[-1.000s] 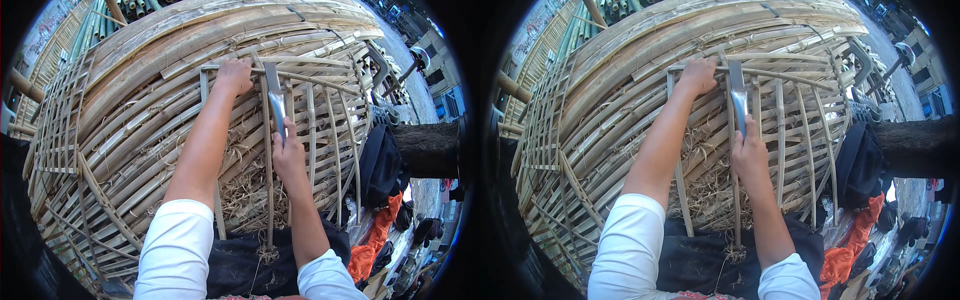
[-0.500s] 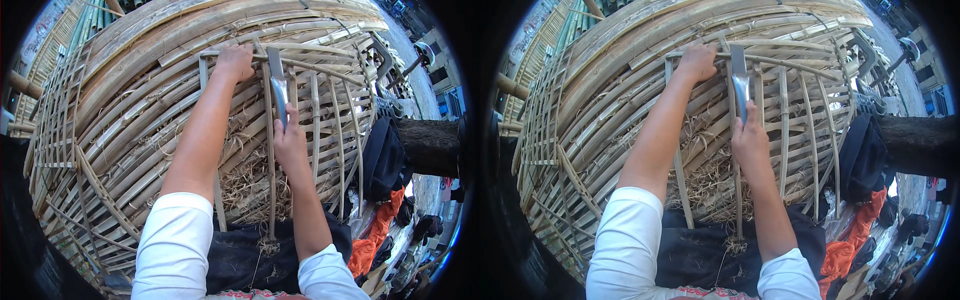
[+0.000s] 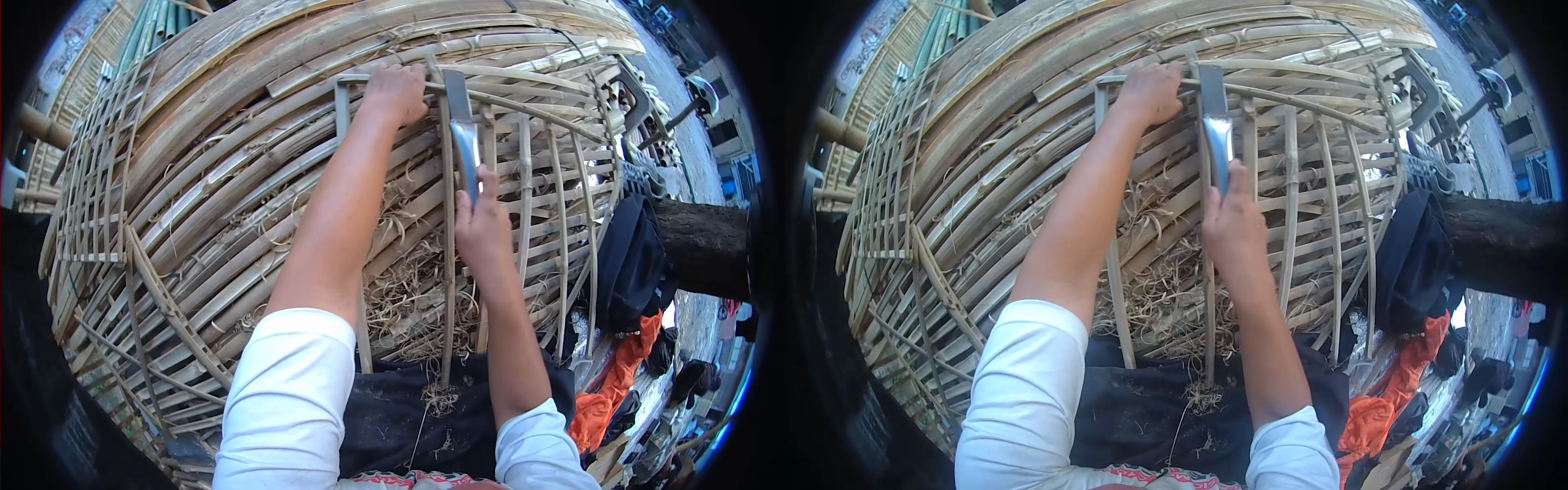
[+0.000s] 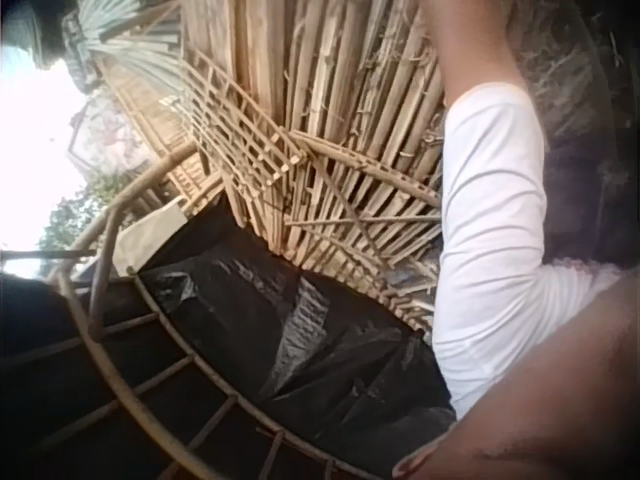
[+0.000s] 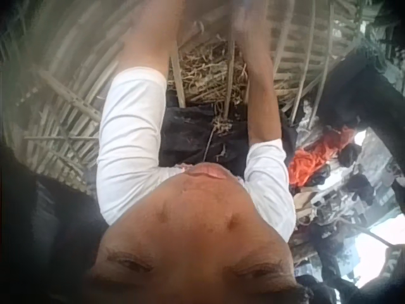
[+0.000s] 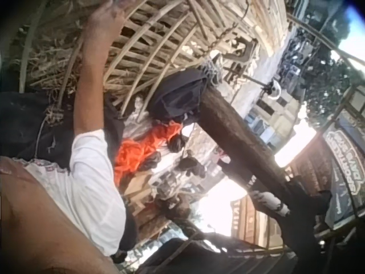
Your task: The person weaves thin bamboo strips into a frame, securing intersections with wire and using a metal tool to twist or tighten the bindings.
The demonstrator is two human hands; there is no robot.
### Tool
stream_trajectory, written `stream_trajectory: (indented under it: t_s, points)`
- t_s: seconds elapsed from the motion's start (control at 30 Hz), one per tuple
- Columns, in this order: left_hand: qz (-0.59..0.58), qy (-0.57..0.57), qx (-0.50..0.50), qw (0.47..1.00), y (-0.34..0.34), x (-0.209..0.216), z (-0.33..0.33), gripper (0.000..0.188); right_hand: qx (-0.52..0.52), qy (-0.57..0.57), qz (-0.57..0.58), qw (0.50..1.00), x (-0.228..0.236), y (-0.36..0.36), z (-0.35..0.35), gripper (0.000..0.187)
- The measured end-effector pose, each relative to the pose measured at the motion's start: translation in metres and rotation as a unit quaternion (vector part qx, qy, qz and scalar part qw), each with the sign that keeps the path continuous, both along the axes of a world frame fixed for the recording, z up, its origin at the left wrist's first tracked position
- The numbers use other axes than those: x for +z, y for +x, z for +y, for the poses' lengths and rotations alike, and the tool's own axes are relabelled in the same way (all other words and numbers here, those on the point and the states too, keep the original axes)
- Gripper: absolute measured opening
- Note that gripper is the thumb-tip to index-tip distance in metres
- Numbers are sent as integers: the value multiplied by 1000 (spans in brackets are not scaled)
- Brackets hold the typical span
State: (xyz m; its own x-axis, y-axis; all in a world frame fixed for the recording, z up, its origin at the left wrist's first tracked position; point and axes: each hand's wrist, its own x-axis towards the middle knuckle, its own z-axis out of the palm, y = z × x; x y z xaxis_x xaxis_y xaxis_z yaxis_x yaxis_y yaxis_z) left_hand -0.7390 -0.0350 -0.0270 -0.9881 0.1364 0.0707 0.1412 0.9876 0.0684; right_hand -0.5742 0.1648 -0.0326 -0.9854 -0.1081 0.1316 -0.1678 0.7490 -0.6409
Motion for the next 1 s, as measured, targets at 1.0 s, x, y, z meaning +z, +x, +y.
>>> stream_trajectory:
  t_s: [1.0]
  points:
    - [44,38,-37,998,5,-3,13,46,-10,-45,-67,997,13,19,8,46]
